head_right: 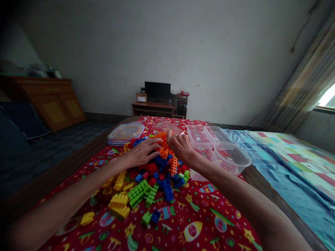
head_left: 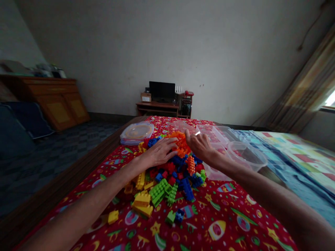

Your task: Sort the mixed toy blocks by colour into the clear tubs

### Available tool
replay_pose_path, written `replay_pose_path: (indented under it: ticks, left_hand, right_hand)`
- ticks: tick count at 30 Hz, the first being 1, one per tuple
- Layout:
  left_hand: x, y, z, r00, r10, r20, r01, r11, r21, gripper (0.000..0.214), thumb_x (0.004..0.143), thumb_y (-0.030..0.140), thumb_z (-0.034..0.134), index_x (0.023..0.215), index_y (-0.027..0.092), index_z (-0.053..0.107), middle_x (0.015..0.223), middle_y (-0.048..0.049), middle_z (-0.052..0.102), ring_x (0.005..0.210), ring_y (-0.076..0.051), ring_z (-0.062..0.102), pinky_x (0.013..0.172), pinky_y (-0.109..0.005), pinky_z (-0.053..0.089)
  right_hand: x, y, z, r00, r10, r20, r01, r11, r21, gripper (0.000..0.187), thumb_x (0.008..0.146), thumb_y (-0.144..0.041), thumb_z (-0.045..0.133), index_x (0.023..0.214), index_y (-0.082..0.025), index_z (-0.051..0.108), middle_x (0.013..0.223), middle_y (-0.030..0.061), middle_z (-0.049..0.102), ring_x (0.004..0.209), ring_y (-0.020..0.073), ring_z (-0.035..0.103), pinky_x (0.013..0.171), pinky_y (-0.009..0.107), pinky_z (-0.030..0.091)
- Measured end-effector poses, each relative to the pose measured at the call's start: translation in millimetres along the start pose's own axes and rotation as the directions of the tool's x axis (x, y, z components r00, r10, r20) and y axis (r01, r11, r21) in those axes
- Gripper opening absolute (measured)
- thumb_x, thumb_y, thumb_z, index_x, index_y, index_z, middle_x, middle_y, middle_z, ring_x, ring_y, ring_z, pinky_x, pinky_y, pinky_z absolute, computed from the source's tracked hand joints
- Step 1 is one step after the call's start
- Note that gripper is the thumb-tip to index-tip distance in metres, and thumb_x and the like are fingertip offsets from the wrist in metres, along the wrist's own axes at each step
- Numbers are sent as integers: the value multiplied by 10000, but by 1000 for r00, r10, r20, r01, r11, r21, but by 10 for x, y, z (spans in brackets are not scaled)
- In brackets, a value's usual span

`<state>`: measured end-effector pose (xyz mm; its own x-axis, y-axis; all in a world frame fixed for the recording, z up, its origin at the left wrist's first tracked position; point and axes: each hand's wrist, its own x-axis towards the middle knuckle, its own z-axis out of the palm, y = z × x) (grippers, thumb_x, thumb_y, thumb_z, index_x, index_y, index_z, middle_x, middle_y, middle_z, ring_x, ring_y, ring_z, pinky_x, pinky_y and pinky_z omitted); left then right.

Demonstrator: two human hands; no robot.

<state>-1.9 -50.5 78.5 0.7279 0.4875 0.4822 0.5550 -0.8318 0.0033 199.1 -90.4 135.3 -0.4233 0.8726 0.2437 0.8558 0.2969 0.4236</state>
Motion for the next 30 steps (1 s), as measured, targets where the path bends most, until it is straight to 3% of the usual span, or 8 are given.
replay_pose_path:
  ticks: [5,11,15,21,25,30]
  left_hand:
    - [-153,11,-93,998,-34,-60,31,998,-51,282,970,344,410,1028,173,626,1301,-109,551,1241,-239,499,1079,-430,396]
    - [-152,13,-134,983,-65,-173,55,997,-58,324,972,297,385,1214,166,555,1346,-122,493,1298,-242,434,1095,-425,383]
    - [122,-81,-73,992,15,-128,-11,1000,28,337,975,277,365,1247,167,529,1403,-125,457,1341,-246,371,1113,-459,340]
    - [540,-188,67,999,35,31,-40,980,197,295,969,226,356,965,151,642,1070,-103,655,1067,-229,561,988,-434,425]
    - [496,-96,49,997,63,35,-68,984,167,297,979,272,370,918,172,643,923,-44,670,981,-193,583,984,-381,429]
    - [272,11,8,999,-46,19,44,993,113,324,953,399,450,971,150,657,1032,-88,681,1114,-237,561,980,-364,457]
  right_hand:
    - [32,-41,-37,998,6,-55,-7,1000,-11,620,854,31,249,1461,-63,329,957,207,650,820,259,632,646,367,505]
    - [24,-50,-37,995,-26,-100,26,1000,-8,639,867,14,259,1497,-91,277,1003,220,644,805,251,629,650,378,521]
    - [65,-82,-22,995,-49,-85,44,997,-56,638,860,30,259,1489,-70,282,934,209,648,827,249,632,651,354,516]
    - [31,-68,4,998,-20,-53,19,999,-33,631,879,-2,245,1501,-109,261,975,194,654,834,257,638,642,356,509]
    - [64,96,93,997,44,-71,-45,999,-23,621,889,-14,222,1504,-97,252,985,204,653,863,262,634,678,362,493]
    - [211,298,194,982,186,-38,-185,983,15,611,886,-35,242,1494,-101,264,968,189,663,834,262,639,694,367,462]
